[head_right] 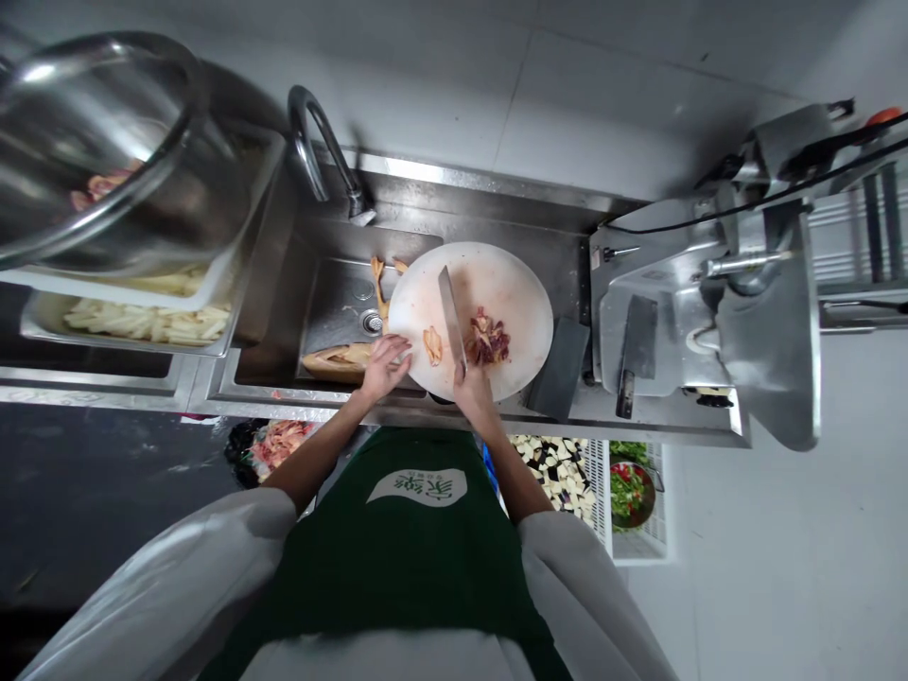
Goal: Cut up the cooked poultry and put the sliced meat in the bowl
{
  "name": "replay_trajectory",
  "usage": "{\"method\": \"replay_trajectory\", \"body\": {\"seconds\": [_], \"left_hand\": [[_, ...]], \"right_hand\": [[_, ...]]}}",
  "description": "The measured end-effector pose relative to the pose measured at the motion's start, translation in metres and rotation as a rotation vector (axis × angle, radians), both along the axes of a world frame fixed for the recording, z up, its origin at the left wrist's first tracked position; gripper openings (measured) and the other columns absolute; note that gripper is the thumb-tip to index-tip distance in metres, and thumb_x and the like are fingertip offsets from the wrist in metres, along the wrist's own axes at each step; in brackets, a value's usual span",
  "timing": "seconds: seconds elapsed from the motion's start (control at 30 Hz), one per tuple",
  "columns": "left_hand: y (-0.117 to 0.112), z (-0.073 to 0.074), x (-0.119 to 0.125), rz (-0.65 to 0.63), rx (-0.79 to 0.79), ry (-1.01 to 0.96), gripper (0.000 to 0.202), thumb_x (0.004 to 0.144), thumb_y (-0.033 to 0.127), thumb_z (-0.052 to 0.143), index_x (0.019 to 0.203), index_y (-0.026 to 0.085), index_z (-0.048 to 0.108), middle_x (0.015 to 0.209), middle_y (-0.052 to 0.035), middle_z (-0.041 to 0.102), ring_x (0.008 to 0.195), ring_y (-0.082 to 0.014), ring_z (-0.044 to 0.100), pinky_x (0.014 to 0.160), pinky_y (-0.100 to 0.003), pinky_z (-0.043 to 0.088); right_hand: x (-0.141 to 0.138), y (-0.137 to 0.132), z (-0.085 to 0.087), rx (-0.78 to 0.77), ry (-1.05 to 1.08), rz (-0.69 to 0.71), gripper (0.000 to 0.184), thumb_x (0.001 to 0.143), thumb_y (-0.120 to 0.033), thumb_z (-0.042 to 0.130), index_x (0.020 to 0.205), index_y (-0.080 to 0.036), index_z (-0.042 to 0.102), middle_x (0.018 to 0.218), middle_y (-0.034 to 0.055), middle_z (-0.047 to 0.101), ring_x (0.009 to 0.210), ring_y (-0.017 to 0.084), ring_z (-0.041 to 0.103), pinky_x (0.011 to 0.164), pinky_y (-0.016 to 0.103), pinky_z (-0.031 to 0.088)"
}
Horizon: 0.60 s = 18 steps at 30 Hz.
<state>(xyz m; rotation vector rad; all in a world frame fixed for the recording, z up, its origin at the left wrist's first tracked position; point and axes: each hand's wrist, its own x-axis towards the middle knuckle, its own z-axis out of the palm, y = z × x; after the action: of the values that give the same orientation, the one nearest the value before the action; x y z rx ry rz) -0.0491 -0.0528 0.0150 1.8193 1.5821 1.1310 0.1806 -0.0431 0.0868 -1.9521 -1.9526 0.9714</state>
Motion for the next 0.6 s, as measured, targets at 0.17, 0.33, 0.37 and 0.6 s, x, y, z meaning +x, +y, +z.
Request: {"method": "replay_trajectory", "body": {"seconds": [0.17, 0.33, 0.37, 0.6], "left_hand": [[-0.035, 0.001, -0.009, 0.426, 0.061, -0.072, 0.017, 0.093, 0.037, 0.062, 0.091, 0.023, 0.07, 0.097, -0.0094, 0.07, 0.101, -0.0253, 0.064, 0.101, -0.045, 0.047], [-0.057, 0.003, -0.019, 0.641, 0.111, -0.037, 0.016, 0.095, 0.035, 0.059, 0.092, 0.021, 0.067, 0.095, -0.0098, 0.065, 0.098, -0.0251, 0.061, 0.096, -0.044, 0.046], [-0.056, 0.003, -0.017, 0.656, 0.115, -0.019, 0.016, 0.095, 0.035, 0.059, 0.092, 0.021, 0.067, 0.096, -0.01, 0.064, 0.099, -0.0254, 0.059, 0.096, -0.044, 0.045], [-0.014, -0.011, 0.038, -0.016, -0.015, 0.101, 0.023, 0.099, 0.033, 0.055, 0.11, 0.022, 0.071, 0.116, -0.0126, 0.063, 0.109, -0.0268, 0.055, 0.096, -0.041, 0.044]], "right_hand": [[-0.031, -0.015, 0.026, -0.063, -0.025, -0.001, 0.04, 0.102, -0.031, 0.038, 0.111, -0.012, 0.071, 0.096, 0.0169, 0.075, 0.092, 0.027, 0.071, 0.082, 0.031, 0.052], [-0.033, -0.01, 0.054, 0.25, 0.019, -0.126, 0.052, 0.107, -0.039, 0.026, 0.13, -0.01, 0.063, 0.113, 0.0208, 0.072, 0.106, 0.029, 0.069, 0.091, 0.036, 0.051], [-0.035, -0.009, 0.053, 0.272, 0.022, -0.133, 0.053, 0.107, -0.039, 0.025, 0.131, -0.009, 0.062, 0.114, 0.0217, 0.071, 0.108, 0.03, 0.068, 0.091, 0.036, 0.051], [-0.055, -0.008, -0.004, -0.146, -0.107, 0.014, 0.042, 0.102, -0.03, 0.041, 0.093, -0.011, 0.077, 0.087, 0.0201, 0.076, 0.086, 0.029, 0.074, 0.076, 0.033, 0.053]]}}
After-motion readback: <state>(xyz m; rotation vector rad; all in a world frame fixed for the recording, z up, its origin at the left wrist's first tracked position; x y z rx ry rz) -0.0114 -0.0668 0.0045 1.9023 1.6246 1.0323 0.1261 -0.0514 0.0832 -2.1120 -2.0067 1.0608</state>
